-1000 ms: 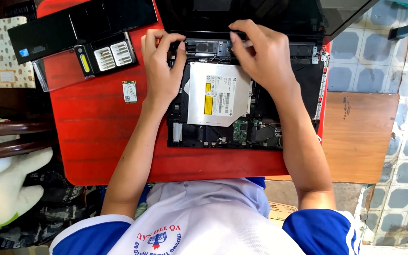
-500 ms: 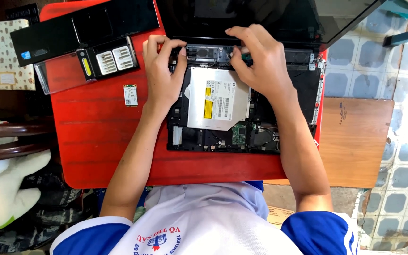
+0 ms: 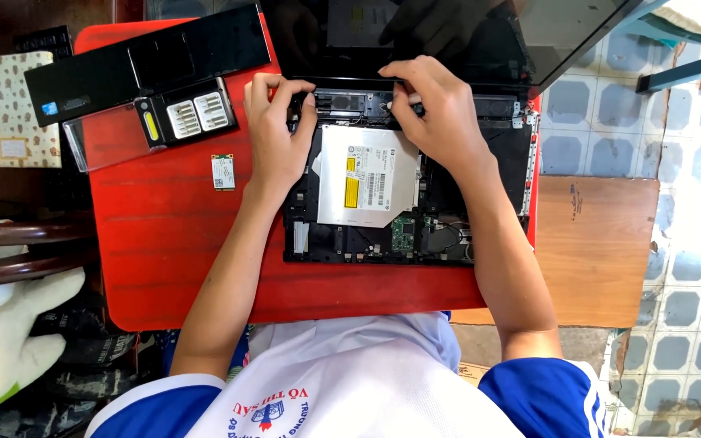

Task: Repairing a laptop by manipulating internal components and wiring near the hinges using a small tool.

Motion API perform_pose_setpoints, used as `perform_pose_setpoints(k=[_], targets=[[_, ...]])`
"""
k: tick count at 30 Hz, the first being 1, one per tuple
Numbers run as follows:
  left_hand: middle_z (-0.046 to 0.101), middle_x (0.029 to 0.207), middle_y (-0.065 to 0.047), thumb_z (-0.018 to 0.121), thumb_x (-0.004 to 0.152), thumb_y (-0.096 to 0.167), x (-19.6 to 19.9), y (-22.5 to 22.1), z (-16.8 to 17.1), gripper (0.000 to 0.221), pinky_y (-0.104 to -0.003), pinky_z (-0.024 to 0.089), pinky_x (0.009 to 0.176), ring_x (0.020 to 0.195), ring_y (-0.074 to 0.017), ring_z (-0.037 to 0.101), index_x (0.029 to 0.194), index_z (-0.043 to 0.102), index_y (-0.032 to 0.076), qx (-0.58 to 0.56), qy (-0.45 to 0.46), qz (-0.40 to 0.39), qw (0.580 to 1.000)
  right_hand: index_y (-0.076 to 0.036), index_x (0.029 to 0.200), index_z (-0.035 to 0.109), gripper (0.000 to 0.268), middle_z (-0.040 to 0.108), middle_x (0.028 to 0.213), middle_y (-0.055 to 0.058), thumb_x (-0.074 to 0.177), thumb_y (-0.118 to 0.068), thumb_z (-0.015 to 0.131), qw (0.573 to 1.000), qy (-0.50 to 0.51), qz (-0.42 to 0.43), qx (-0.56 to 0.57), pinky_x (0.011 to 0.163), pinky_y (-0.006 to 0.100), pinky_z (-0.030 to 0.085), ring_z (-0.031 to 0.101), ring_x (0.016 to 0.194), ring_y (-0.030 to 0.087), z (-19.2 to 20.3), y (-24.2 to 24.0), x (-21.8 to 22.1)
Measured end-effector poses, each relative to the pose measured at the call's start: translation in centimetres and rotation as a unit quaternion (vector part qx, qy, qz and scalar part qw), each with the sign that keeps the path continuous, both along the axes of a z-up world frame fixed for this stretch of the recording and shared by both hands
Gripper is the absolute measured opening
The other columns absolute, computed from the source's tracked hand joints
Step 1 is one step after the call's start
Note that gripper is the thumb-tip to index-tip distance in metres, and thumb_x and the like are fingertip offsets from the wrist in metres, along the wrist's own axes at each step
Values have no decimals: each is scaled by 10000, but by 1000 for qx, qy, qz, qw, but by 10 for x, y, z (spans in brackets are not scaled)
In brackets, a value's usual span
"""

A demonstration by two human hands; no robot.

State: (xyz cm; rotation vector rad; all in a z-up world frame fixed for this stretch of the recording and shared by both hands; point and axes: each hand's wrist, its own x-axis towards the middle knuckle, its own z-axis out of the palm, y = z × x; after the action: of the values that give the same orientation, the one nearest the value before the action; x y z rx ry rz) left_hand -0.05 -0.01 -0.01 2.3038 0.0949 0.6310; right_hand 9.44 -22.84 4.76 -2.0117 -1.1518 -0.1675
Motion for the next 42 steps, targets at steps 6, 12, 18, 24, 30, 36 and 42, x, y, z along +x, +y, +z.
perform_pose_setpoints(k=[6,12,18,24,30,36,42], targets=[[509,1047,-105,607,1036,138,0,0,1,137,-403,449,895,1038,-271,494,1092,696,49,1,-9,-9,1000,-7,1281,613,155,676,927,115,1127,-32,608,999,31,-27,-33,648,300,501,707,781,204,-1,-5,-2],[494,1071,-103,598,1053,154,-1,0,3,150,-399,456,902,1061,-269,479,1116,689,53,3,2,-16,1000,-27,1321,623,185,661,790,70,1140,-55,650,998,12,-22,-52,610,302,453,643,697,182,-5,-6,-3],[541,1105,-115,601,1053,131,-3,-2,10,142,-426,459,923,1103,-295,483,1143,670,45,71,-25,-24,997,11,1312,598,248,660,1015,151,1067,51,591,998,-48,7,-41,674,356,508,638,831,236,-4,-3,-2],[533,1074,-123,584,1057,120,-5,0,9,146,-415,447,916,1085,-297,478,1114,678,25,63,-52,-33,996,53,1322,601,351,619,1013,167,974,93,604,996,-80,8,-36,713,405,480,592,892,293,0,0,-6],[555,1059,-129,591,1042,77,-1,-1,14,134,-412,457,903,1075,-303,488,1103,689,9,50,-51,-30,997,20,1370,572,321,584,986,133,1053,68,591,999,-46,-17,11,708,369,483,621,849,251,0,-1,-4],[552,1051,-123,601,1037,76,-1,-1,10,109,-415,454,904,1071,-299,490,1093,677,21,45,-61,-21,997,31,1356,574,267,639,1084,159,1091,52,602,999,-49,-10,7,706,358,508,667,846,240,0,3,-6],[551,1075,-123,646,1002,76,1,-1,12,97,-437,463,913,1095,-319,504,1081,683,34,61,-48,-14,997,17,1347,583,247,664,1151,181,1105,-27,602,999,-41,-19,-23,768,358,558,714,850,226,-2,6,-3]])
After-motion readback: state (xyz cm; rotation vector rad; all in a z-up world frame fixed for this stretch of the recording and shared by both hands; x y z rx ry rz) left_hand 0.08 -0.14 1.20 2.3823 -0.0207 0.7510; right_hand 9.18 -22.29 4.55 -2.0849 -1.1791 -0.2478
